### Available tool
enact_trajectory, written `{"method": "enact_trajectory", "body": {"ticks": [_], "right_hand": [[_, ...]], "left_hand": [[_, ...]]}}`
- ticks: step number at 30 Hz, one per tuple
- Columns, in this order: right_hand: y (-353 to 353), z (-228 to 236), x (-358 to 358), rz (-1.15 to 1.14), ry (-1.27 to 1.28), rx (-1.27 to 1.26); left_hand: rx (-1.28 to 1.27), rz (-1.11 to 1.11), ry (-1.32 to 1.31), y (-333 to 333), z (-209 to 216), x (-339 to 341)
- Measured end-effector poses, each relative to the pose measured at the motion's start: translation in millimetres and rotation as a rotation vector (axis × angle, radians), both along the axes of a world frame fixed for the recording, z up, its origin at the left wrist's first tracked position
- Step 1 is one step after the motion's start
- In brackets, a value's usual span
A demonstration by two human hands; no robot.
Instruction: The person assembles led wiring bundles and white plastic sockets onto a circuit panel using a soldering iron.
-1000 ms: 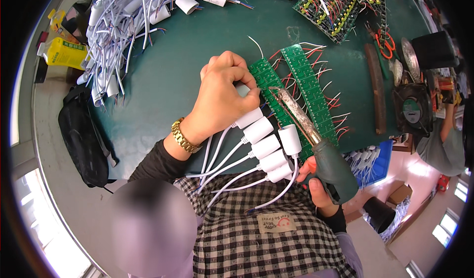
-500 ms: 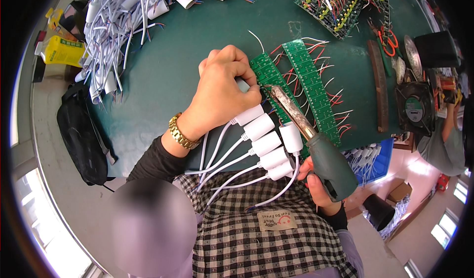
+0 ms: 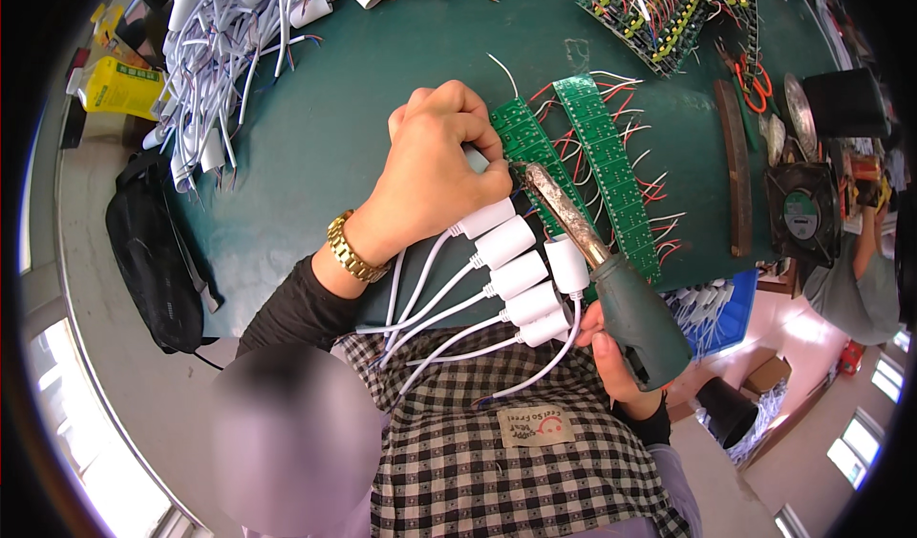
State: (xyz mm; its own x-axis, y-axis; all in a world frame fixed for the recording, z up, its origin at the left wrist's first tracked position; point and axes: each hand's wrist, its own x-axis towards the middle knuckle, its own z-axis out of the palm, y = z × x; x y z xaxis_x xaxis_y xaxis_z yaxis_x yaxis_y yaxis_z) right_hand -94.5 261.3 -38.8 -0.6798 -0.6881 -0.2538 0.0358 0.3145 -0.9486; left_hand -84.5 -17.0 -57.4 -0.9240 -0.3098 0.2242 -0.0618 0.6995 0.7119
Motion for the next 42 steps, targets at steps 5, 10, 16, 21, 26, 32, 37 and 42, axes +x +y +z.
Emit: {"method": "enact_trajectory", "body": {"ticks": [5, 10, 16, 21, 26, 32, 37, 42], "right_hand": [[20.8, -25.2, -8.2, 0.193, 0.374, 0.064], [16.2, -16.0, -0.1, 0.036, 0.166, -0.067], [15.7, -18.5, -2.4, 0.108, 0.244, 0.001], [15.2, -20.5, -1.1, 0.086, 0.273, -0.006], [6.9, -8.2, -8.2, 0.107, 0.217, -0.008], [3.8, -0.6, -10.9, 0.165, 0.222, 0.05], [1.4, -2.1, -6.8, 0.073, 0.168, 0.028], [3.4, 0.1, -4.4, 0.004, -0.003, -0.015]], "left_hand": [[0.001, 0.001, 0.004, -1.2, 0.7, -0.5], [0.009, 0.009, 0.008, -0.3, 0.5, -0.5], [0.018, 0.007, 0.013, 0.1, 0.4, 0.4], [0.013, 0.016, 0.001, 0.8, 1.1, -0.1], [0.012, 0.019, -0.006, 1.2, 1.2, 0.4], [0.004, 0.016, -0.015, 1.1, 1.4, 0.5], [0.014, 0.025, -0.025, 1.4, 0.4, 1.3], [0.022, 0.029, -0.021, 1.5, 0.7, 0.4]]}}
